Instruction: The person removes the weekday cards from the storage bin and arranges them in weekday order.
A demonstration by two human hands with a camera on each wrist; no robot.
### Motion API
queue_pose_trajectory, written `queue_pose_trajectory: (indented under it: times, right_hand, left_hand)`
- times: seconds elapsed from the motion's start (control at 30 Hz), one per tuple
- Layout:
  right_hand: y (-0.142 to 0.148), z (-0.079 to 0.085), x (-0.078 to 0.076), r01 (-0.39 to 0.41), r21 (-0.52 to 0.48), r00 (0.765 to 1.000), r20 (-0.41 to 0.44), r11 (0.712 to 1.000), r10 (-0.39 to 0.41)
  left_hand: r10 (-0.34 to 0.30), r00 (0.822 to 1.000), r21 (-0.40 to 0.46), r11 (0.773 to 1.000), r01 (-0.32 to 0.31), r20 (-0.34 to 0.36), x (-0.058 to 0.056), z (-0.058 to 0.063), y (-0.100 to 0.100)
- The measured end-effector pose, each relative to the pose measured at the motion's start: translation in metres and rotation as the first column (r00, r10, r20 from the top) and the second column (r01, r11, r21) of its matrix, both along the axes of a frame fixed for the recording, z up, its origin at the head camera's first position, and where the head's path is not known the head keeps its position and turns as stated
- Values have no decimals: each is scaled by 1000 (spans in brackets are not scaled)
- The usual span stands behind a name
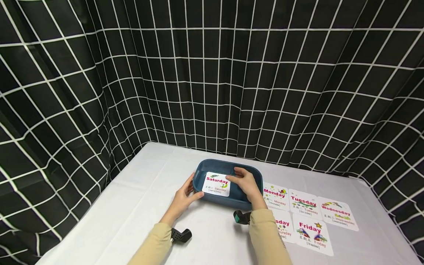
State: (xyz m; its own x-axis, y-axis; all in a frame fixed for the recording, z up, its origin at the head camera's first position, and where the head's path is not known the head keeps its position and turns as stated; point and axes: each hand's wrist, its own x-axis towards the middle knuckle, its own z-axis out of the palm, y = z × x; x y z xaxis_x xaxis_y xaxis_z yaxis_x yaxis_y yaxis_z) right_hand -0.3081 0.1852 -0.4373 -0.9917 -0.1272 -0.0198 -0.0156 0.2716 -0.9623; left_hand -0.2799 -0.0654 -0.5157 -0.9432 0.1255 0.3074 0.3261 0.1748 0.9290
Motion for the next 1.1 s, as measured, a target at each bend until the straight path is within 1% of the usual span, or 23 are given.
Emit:
queue_pose_trajectory:
  times: [0.1, 0.27, 0.4, 0.53, 0.67, 0.77, 0.9, 1.1]
  right_hand:
    - [-5, -4, -3, 17, 4, 1000, 7, 1000, -17]
    - [-10, -11, -10, 39, 39, 999, 24, 998, -40]
    - [-13, -14, -14, 40, 70, 999, 32, 997, -43]
    - [-16, -16, -17, 38, 93, 999, 33, 995, -42]
    - [-18, -20, -19, 51, 136, 997, 57, 989, -60]
    - [-20, -22, -19, 52, 183, 996, 68, 982, -65]
    - [-22, -23, -21, 31, 240, 996, 69, 970, -49]
    - [-24, -27, -25, 18, 346, 995, 81, 938, -49]
  left_hand:
    - [1, 1000, -2, 1000, -1, -4, 0, 0, 0]
    - [-8, 1000, -4, 1000, 8, 3, 0, 0, 0]
    - [-3, 1000, -4, 1000, 3, 10, 1, 0, -1]
    - [-3, 1000, -1, 1000, 3, -5, 1, -1, 0]
    - [-16, 1000, -2, 1000, 16, -15, 1, -3, 1]
    - [-17, 1000, -1, 1000, 17, -11, 1, -3, 1]
    - [-5, 1000, -2, 1000, 5, -8, 0, -1, 0]
    - [-7, 1000, -4, 1000, 7, -7, -1, 0, 0]
